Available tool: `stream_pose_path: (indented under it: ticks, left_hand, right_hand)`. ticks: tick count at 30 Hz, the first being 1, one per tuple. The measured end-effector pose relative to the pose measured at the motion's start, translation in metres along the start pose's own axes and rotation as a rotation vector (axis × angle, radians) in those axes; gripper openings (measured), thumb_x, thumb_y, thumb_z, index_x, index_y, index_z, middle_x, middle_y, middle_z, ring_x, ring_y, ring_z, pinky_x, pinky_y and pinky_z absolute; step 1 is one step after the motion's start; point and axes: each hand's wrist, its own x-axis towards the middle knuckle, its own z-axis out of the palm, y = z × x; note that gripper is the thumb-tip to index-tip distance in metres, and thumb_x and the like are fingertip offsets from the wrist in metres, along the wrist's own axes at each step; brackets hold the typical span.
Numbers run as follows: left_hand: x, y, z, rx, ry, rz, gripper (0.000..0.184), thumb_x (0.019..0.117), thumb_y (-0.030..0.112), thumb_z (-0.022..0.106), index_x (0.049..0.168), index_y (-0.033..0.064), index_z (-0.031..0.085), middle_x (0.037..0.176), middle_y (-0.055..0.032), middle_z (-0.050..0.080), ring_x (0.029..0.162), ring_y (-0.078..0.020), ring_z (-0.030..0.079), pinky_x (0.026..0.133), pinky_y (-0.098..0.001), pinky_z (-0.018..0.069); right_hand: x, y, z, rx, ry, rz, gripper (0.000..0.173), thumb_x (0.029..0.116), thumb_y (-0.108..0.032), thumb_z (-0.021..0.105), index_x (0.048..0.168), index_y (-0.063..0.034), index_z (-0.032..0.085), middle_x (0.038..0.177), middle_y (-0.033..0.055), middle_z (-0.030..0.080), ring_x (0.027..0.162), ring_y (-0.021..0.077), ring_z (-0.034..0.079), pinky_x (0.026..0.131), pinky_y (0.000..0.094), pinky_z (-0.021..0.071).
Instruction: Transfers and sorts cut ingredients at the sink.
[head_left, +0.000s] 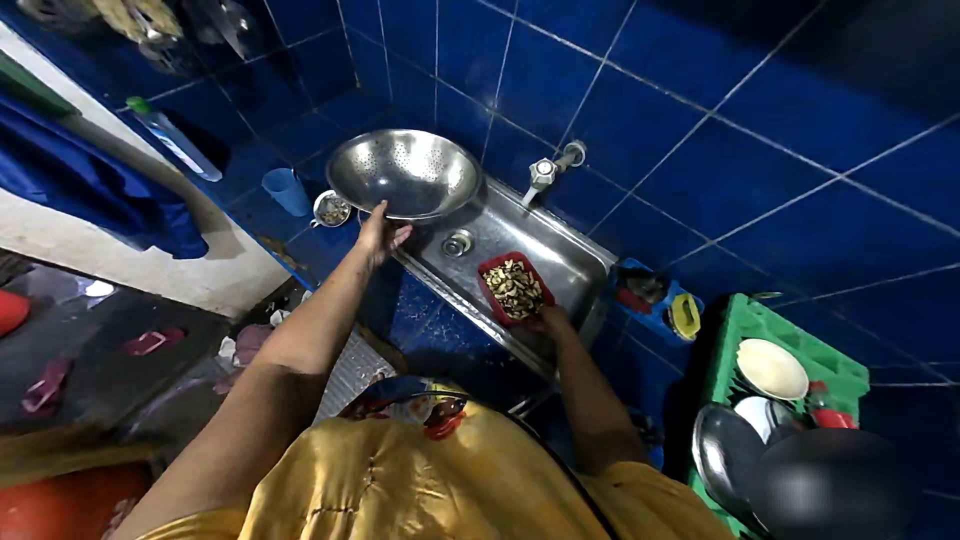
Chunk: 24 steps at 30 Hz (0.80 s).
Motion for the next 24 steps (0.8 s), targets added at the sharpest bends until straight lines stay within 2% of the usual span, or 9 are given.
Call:
stream_pose_path:
  ticks: [5, 8, 10, 12, 15, 17, 19, 21, 24]
  left_hand:
    - [0.022, -0.020, -0.010, 0.012, 0.074, 0.106, 0.075, 0.1024, 0.059, 0.049, 0.152, 0.0053, 0.037, 0.138, -0.0164, 0.059, 0.117, -0.0233, 0.063, 0.097, -0.0374, 0.0534]
    - [0.010, -0.037, -0.001, 0.012, 0.097, 0.096, 0.082, 0.1012, 0.054, 0.056, 0.160, 0.0092, 0.022, 0.150, -0.0163, 0.050, 0.131, -0.0260, 0.056, 0.105, -0.0412, 0.0509]
    - [-0.016, -0.052, 0.010, 0.125, 0.055, 0.045, 0.081, 0.0994, 0.059, 0.056, 0.158, 0.0112, 0.028, 0.146, -0.0185, 0.052, 0.124, -0.0302, 0.059, 0.099, -0.0462, 0.0536]
    - [-0.055, -0.068, 0.018, 0.261, -0.142, -0.046, 0.078, 0.0986, 0.065, 0.051, 0.158, 0.0189, 0.029, 0.141, -0.0206, 0.054, 0.114, -0.0355, 0.062, 0.089, -0.0523, 0.0553]
    - [-0.102, -0.091, 0.022, 0.223, -0.338, -0.117, 0.083, 0.1014, 0.047, 0.060, 0.162, 0.0284, 0.007, 0.133, -0.0211, 0.061, 0.108, -0.0348, 0.069, 0.086, -0.0523, 0.0595]
    - [-0.117, -0.099, 0.018, 0.131, -0.241, -0.087, 0.085, 0.0995, 0.033, 0.066, 0.161, 0.0274, 0.007, 0.126, -0.0219, 0.063, 0.101, -0.0329, 0.071, 0.079, -0.0479, 0.0611]
    - [-0.124, -0.101, 0.005, 0.096, -0.165, -0.064, 0.080, 0.1009, 0.036, 0.062, 0.161, 0.0281, 0.011, 0.132, -0.0213, 0.060, 0.104, -0.0321, 0.069, 0.079, -0.0465, 0.0600]
    - [-0.132, -0.096, -0.018, 0.091, -0.148, -0.062, 0.076, 0.1014, 0.042, 0.058, 0.161, 0.0274, 0.014, 0.136, -0.0204, 0.059, 0.108, -0.0321, 0.068, 0.080, -0.0472, 0.0597]
    - [-0.152, -0.081, -0.055, 0.062, -0.133, -0.042, 0.070, 0.1022, 0.044, 0.056, 0.159, 0.0251, 0.020, 0.127, -0.0188, 0.064, 0.102, -0.0306, 0.070, 0.076, -0.0455, 0.0607]
  right_hand:
    - [-0.029, -0.015, 0.004, 0.142, -0.041, -0.082, 0.041, 0.1074, -0.020, 0.052, 0.141, 0.0039, 0.049, 0.123, 0.0265, 0.063, 0.095, 0.0315, 0.072, 0.080, 0.0442, 0.0626]
    - [-0.059, -0.033, 0.009, 0.192, -0.067, -0.172, 0.040, 0.1057, -0.016, 0.054, 0.140, 0.0044, 0.050, 0.122, 0.0260, 0.065, 0.095, 0.0314, 0.073, 0.079, 0.0446, 0.0641]
    - [-0.078, -0.039, 0.014, 0.191, -0.089, -0.230, 0.038, 0.1060, -0.016, 0.055, 0.138, 0.0053, 0.052, 0.119, 0.0255, 0.066, 0.094, 0.0305, 0.073, 0.078, 0.0446, 0.0647]
    - [-0.099, -0.044, 0.022, 0.168, -0.101, -0.279, 0.036, 0.1058, -0.015, 0.054, 0.135, 0.0055, 0.054, 0.114, 0.0239, 0.068, 0.089, 0.0278, 0.074, 0.076, 0.0425, 0.0646]
    - [-0.132, -0.046, 0.038, 0.101, -0.093, -0.355, 0.036, 0.1062, -0.016, 0.054, 0.135, 0.0051, 0.055, 0.114, 0.0238, 0.067, 0.090, 0.0272, 0.073, 0.077, 0.0435, 0.0640]
    - [-0.153, -0.039, 0.047, 0.061, -0.116, -0.408, 0.042, 0.1076, -0.023, 0.053, 0.140, 0.0040, 0.052, 0.116, 0.0231, 0.067, 0.091, 0.0261, 0.073, 0.079, 0.0430, 0.0639]
    - [-0.172, -0.028, 0.049, -0.029, -0.191, -0.440, 0.054, 0.1084, -0.037, 0.051, 0.145, 0.0015, 0.048, 0.117, 0.0214, 0.069, 0.091, 0.0257, 0.074, 0.080, 0.0427, 0.0644]
    - [-0.189, -0.013, 0.040, -0.255, -0.239, -0.459, 0.062, 0.1078, -0.046, 0.047, 0.151, -0.0022, 0.044, 0.124, 0.0227, 0.068, 0.100, 0.0316, 0.073, 0.088, 0.0507, 0.0610]
    - [-0.198, 0.013, 0.014, -0.628, -0.207, -0.425, 0.052, 0.1068, -0.044, 0.052, 0.137, -0.0030, 0.063, 0.121, 0.0247, 0.069, 0.108, 0.0405, 0.069, 0.096, 0.0619, 0.0531]
